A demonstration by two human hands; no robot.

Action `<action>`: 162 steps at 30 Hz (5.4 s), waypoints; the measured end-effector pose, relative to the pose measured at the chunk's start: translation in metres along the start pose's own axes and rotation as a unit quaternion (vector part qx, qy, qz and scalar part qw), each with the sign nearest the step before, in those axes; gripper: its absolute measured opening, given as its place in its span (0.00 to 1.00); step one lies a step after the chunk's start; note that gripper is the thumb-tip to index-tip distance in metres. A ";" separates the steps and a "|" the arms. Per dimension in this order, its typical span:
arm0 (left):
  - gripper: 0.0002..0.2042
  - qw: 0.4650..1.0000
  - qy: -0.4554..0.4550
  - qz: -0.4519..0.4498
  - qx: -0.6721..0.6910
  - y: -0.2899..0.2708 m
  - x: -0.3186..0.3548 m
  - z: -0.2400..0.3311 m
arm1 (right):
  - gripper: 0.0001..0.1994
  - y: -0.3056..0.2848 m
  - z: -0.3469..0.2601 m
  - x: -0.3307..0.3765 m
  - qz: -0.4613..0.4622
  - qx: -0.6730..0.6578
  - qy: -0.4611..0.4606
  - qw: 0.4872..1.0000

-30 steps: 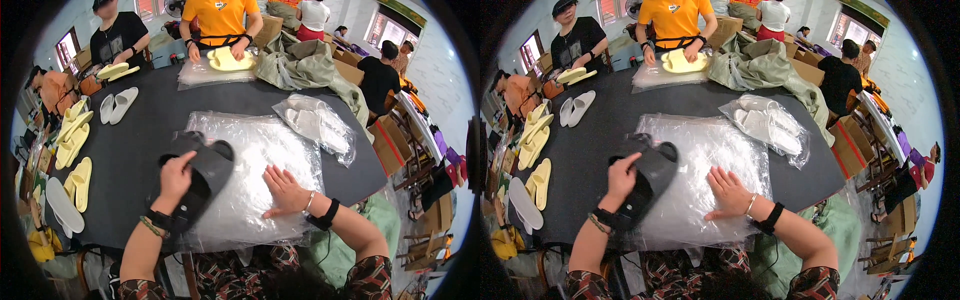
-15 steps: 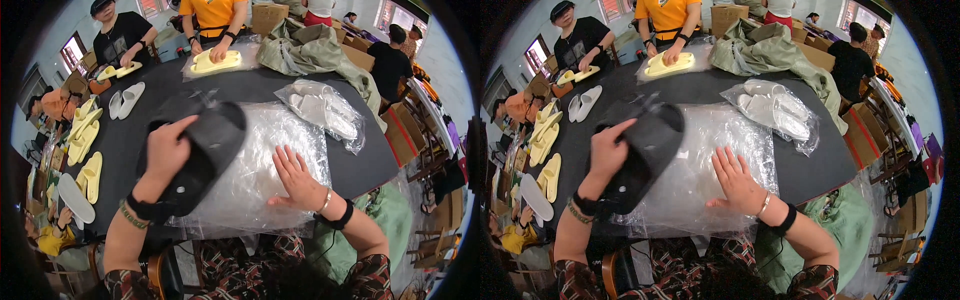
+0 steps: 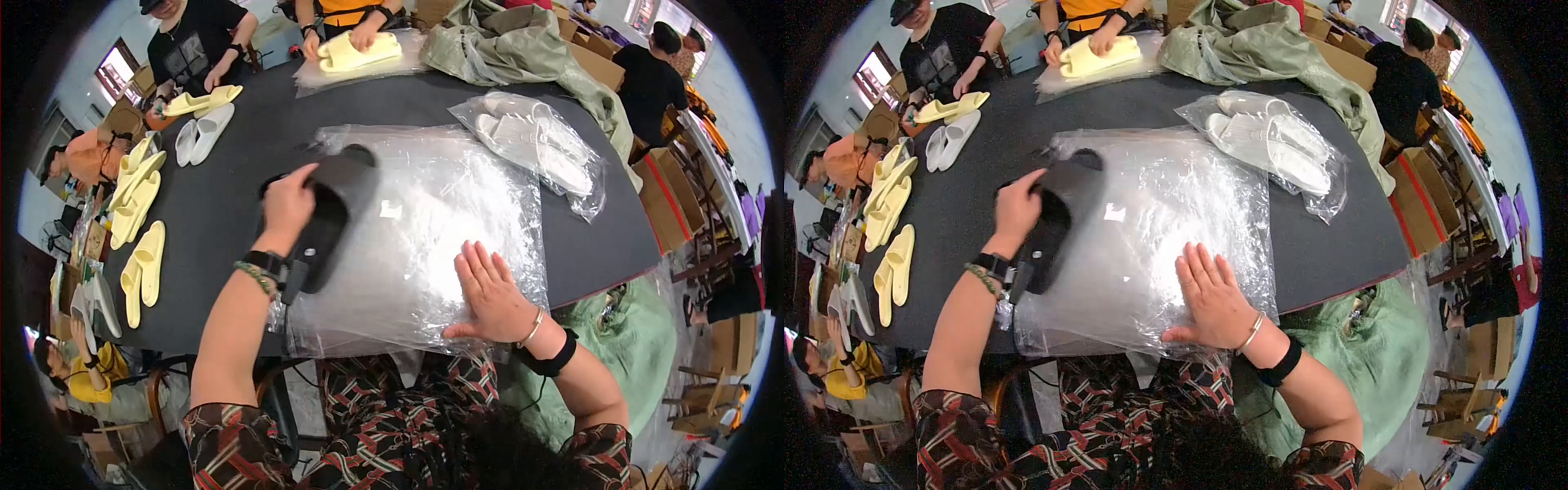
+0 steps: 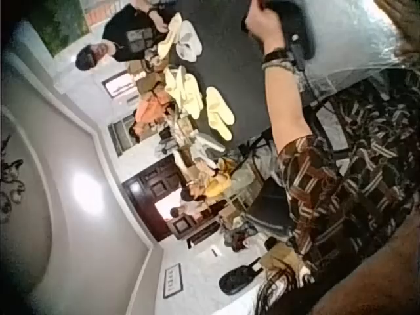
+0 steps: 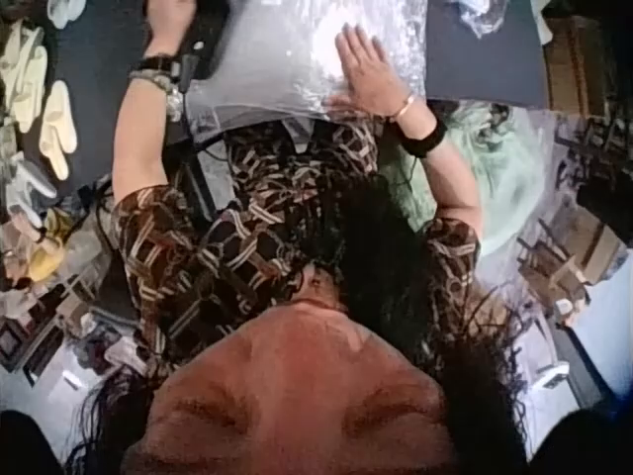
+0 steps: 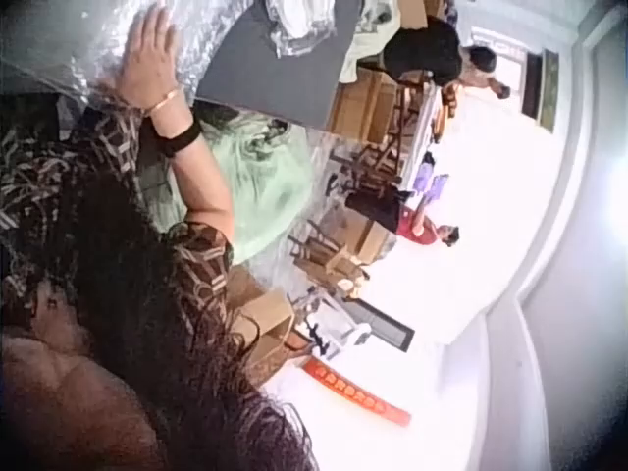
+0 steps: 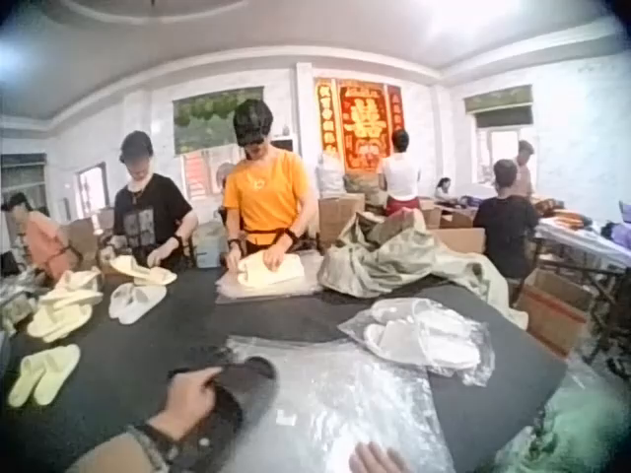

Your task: The recorder is packaging pairs of slippers into plastic bags.

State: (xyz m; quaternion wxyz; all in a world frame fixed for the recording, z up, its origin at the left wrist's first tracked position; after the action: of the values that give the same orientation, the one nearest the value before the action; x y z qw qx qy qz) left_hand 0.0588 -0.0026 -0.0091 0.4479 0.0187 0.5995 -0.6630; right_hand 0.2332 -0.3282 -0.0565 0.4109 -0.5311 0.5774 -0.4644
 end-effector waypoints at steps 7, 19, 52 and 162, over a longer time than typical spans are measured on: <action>0.19 0.988 -0.099 0.037 -0.115 -0.099 0.044 -0.076 | 0.64 0.001 0.004 0.002 -0.002 0.004 0.007 1.000; 0.21 0.984 0.131 -0.085 0.089 -0.044 0.115 0.147 | 0.69 0.001 0.001 -0.003 -0.045 -0.028 0.018 0.998; 0.33 0.972 0.118 -0.196 0.049 -0.042 0.125 0.119 | 0.71 -0.014 -0.002 -0.003 -0.089 0.041 0.033 0.995; 0.16 0.985 0.033 -0.061 0.161 0.081 -0.109 0.127 | 0.32 -0.060 0.050 0.028 -0.024 -0.358 0.111 0.927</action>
State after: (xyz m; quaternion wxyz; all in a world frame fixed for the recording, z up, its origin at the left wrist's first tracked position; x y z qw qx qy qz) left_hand 0.2388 -0.0336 0.0243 0.3779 0.0759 0.4994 -0.7759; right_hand 0.2930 -0.3617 -0.0091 0.1155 -0.6016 0.7342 -0.2929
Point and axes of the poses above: each hand's wrist, its own x-axis away from the middle knuckle, its own y-axis out of the palm, z = x × y, the point moved 6 cm from there along -x, towards the middle knuckle, and after that the axes turned 6 degrees about y, right-handed, at the moved point
